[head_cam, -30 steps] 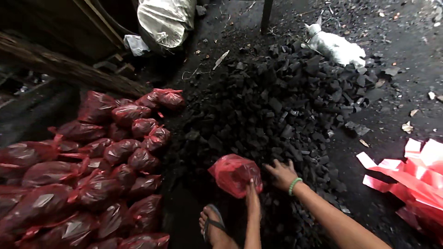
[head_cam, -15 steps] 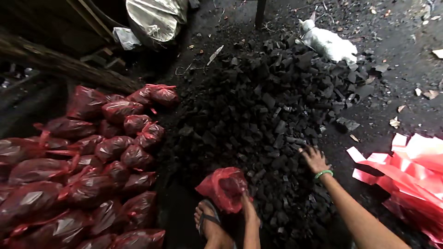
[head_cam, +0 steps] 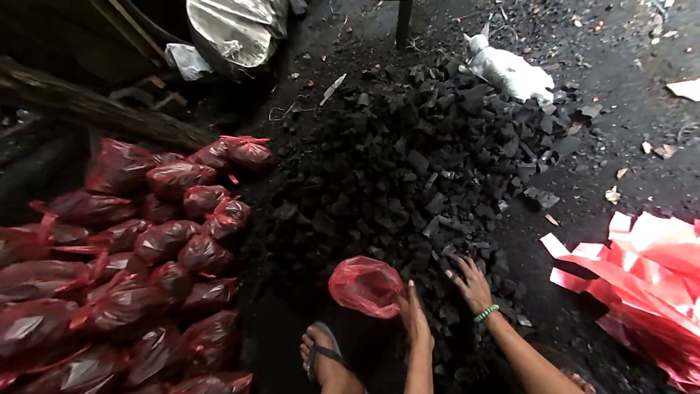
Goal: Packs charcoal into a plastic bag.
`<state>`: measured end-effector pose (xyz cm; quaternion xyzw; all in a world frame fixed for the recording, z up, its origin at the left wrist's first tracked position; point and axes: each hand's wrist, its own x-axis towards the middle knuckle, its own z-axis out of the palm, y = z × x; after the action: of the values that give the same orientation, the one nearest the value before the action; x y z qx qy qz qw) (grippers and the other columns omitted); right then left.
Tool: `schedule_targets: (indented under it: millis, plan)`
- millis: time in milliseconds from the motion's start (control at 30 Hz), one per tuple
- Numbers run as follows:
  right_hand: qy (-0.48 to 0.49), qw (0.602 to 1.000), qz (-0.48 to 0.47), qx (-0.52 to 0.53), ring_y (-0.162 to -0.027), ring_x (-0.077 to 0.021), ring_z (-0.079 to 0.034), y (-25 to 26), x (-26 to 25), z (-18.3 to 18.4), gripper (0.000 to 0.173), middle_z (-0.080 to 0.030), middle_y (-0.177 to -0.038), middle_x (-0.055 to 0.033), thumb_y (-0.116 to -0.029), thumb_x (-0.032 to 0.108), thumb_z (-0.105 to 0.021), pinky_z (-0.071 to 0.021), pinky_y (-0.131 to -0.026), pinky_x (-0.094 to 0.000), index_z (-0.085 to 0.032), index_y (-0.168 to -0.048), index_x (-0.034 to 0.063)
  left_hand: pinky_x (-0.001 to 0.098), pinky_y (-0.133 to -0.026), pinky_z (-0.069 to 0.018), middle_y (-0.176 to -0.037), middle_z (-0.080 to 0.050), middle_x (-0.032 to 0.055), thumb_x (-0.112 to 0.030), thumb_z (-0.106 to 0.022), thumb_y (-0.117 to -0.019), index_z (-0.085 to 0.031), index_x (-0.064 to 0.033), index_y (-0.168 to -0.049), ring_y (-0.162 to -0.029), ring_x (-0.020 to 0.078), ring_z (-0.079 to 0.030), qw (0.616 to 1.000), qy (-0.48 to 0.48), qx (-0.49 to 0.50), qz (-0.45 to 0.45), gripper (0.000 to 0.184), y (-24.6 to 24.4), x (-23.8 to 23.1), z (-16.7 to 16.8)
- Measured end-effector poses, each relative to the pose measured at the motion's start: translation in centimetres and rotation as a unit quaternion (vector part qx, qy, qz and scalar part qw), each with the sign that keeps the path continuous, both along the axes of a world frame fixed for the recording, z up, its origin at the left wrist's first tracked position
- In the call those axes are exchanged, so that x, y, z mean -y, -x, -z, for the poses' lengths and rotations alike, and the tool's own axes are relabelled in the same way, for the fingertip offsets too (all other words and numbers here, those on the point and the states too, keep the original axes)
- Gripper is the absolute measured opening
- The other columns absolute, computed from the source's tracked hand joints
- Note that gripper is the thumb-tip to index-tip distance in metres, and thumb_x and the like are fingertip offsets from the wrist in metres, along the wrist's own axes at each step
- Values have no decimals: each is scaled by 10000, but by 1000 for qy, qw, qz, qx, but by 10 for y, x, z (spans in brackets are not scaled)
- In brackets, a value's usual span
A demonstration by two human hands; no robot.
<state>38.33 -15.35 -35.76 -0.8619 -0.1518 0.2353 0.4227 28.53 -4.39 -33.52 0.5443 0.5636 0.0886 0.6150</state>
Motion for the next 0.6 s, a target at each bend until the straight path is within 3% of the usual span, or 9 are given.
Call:
schedule_targets:
  millis: [100, 233, 300, 367, 433, 500, 600]
  plan:
    - [-66, 997, 38, 11, -1347, -397, -531, 7, -3, 9, 570, -579, -1438, -205, -1005, 456, -431, -395, -1106, -617, -665, -1353, 70, 511, -1165, -341, -1580, -380, 208, -347, -388, -1114, -337, -27, -1558, -1433, 312, -402, 997, 51, 52, -28, 550, -2, 8, -6]
    - [-142, 983, 90, -72, -1408, -348, -472, 3, -7, 12, 544, -535, -1492, -189, -1036, 386, -376, -342, -1166, -575, -631, -1393, 64, 505, -1132, -370, -1504, -455, 246, -321, -438, -1103, -400, 21, -1508, -1368, 324, -460, 997, 31, 60, -32, 531, -18, 18, -12]
    - [-207, 958, 156, -120, -1358, -289, -520, 2, -10, 12, 548, -564, -1457, -187, -1029, 357, -377, -389, -1147, -498, -620, -1383, 16, 494, -1124, -390, -1464, -493, 249, -296, -465, -1095, -426, 32, -1485, -1344, 315, -486, 997, 12, 69, -16, 510, -25, 23, -17]
    - [-293, 901, 252, -195, -1170, -190, -617, 4, -15, 3, 539, -633, -1333, -157, -1052, 351, -359, -513, -993, -391, -570, -1390, -13, 485, -1124, -400, -1427, -527, 255, -275, -494, -1085, -451, 43, -1465, -1331, 313, -507, 997, -25, 68, 20, 497, -32, 29, -22]
    - [-366, 831, 319, -271, -998, -125, -657, 5, -17, -11, 510, -674, -1179, -91, -1061, 368, -356, -568, -849, -342, -524, -1400, 26, 479, -1112, -413, -1383, -563, 260, -274, -514, -1077, -478, 50, -1441, -1305, 318, -536, 994, -69, 54, 72, 488, -38, 34, -29]
    - [-415, 770, 367, -316, -815, -95, -680, 3, -15, -17, 392, -696, -964, -30, -1070, 349, -368, -595, -698, -316, -547, -1283, 72, 486, -1095, -426, -1352, -588, 265, -284, -558, -1056, -489, 53, -1438, -1278, 325, -559, 985, -97, 41, 138, 514, -41, 34, -40]
    - [-461, 729, 373, -341, -750, -72, -667, -5, -6, -8, 366, -688, -879, 10, -1098, 362, -328, -582, -645, -291, -575, -1199, 112, 467, -1162, -375, -1496, -491, 232, -343, -501, -1070, -406, 19, -1523, -1391, 285, -475, 965, -4, 77, 249, 587, -37, 18, -66]
